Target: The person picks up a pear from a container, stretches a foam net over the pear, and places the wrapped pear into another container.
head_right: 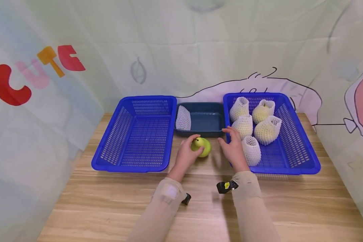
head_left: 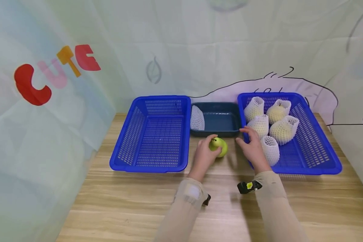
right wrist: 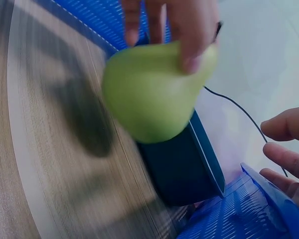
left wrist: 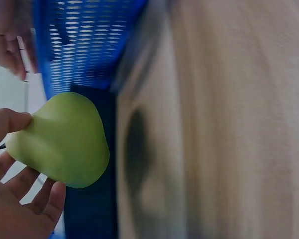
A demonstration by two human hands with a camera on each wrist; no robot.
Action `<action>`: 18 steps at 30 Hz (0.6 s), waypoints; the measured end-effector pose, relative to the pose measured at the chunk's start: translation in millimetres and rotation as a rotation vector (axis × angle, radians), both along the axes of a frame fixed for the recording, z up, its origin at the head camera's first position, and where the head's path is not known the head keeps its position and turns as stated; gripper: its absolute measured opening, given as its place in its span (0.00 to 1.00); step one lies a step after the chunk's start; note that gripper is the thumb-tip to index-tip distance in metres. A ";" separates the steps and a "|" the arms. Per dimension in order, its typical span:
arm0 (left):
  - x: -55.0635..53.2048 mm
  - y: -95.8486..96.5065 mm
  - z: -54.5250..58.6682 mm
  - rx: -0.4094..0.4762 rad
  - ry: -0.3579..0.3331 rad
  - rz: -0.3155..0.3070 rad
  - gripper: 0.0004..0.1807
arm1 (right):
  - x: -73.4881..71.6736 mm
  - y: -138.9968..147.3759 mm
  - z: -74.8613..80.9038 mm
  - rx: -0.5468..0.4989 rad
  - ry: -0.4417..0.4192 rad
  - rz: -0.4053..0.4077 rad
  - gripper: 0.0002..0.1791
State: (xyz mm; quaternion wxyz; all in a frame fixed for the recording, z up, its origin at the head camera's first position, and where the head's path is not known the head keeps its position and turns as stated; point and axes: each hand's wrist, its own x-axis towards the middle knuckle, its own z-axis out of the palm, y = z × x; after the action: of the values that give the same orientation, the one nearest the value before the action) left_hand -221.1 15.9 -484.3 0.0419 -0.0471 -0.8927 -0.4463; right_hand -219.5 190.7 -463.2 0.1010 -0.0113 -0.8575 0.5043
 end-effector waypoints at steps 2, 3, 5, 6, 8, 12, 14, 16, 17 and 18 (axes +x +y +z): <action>-1.6 0.3 -6.7 -0.020 0.009 -0.002 0.25 | -0.1 -0.8 -0.4 0.001 0.001 0.001 0.20; -2.2 0.2 -9.5 -0.029 0.020 -0.004 0.25 | -0.4 -1.0 -0.9 0.000 0.003 0.002 0.20; -3.1 0.2 -14.2 -0.048 0.041 -0.011 0.25 | -0.7 -1.1 -1.4 0.001 0.001 0.000 0.20; -3.4 0.1 -15.6 -0.057 0.048 -0.014 0.25 | -0.9 -1.2 -1.6 0.000 0.002 0.000 0.20; -3.9 0.2 -17.5 -0.070 0.055 -0.020 0.25 | -1.5 -1.1 -2.1 -0.002 -0.003 -0.002 0.20; -4.4 0.1 -18.0 -0.103 0.040 -0.035 0.25 | -1.8 -1.3 -2.2 -0.010 -0.005 -0.007 0.20; -4.5 -0.2 -17.3 -0.118 0.029 -0.047 0.26 | -1.4 -1.3 -2.2 -0.011 -0.002 -0.008 0.20; -4.3 -0.7 -16.4 -0.137 0.016 -0.062 0.28 | -1.4 -1.1 -2.2 -0.010 0.000 -0.006 0.20; -4.3 -1.2 -16.1 -0.144 0.013 -0.071 0.29 | -1.3 -1.0 -2.2 -0.009 0.000 -0.006 0.20; -4.2 -1.5 -15.7 -0.152 0.010 -0.079 0.30 | -1.3 -1.0 -2.2 -0.007 -0.003 -0.007 0.20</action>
State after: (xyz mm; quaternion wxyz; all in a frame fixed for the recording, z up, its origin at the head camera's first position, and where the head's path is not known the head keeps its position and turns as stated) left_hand -225.2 14.4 -500.0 0.0250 -0.0876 -0.9212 -0.3782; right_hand -220.8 189.8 -465.4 0.1013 -0.0155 -0.8558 0.5071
